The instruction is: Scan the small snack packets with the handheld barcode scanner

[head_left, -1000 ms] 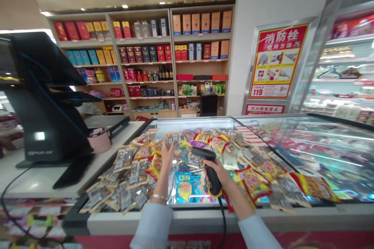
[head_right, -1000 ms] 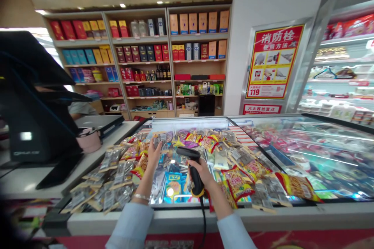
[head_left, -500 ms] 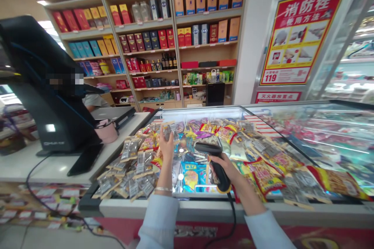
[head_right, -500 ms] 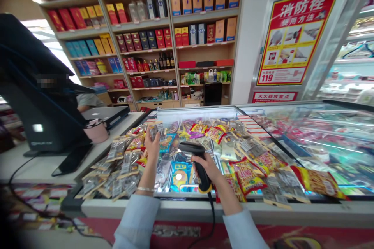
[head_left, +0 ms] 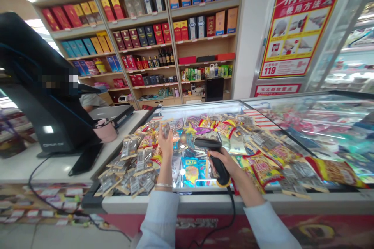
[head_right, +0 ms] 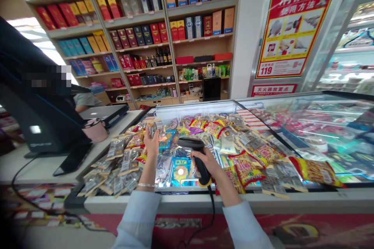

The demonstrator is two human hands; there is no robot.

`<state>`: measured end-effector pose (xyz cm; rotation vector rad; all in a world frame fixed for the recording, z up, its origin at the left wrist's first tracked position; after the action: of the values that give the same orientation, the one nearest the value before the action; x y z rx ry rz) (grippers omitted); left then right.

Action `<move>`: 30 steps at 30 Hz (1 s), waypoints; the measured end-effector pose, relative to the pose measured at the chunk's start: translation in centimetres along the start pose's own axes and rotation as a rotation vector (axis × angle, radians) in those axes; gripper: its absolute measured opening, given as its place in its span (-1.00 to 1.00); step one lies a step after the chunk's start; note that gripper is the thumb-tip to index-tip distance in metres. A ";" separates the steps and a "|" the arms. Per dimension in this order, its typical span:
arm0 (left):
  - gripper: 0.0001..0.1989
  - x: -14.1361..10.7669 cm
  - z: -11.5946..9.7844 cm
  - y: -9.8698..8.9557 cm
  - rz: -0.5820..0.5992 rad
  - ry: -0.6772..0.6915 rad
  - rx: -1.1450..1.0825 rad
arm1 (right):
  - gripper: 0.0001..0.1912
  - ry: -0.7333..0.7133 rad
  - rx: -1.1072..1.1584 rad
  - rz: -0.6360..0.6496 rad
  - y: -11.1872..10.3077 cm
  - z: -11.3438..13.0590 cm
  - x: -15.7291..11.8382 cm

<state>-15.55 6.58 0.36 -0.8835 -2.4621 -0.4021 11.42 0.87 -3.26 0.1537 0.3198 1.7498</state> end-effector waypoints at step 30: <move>-0.29 2.7 -6.2 -13.6 -0.120 0.000 0.433 | -0.75 0.051 0.316 -0.079 2.9 0.3 0.4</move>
<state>-24.16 -4.85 5.59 -0.5553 -2.4700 0.0944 8.71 0.76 -2.15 0.3202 0.6310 1.6180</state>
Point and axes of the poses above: each hand's wrist, its own x-axis towards the middle knuckle, its own y-axis out of the palm, z = x × y, the point moved 9 cm from there along x, towards the middle knuckle, and after that the axes turned 11 degrees about -z, right-handed, at the moved point
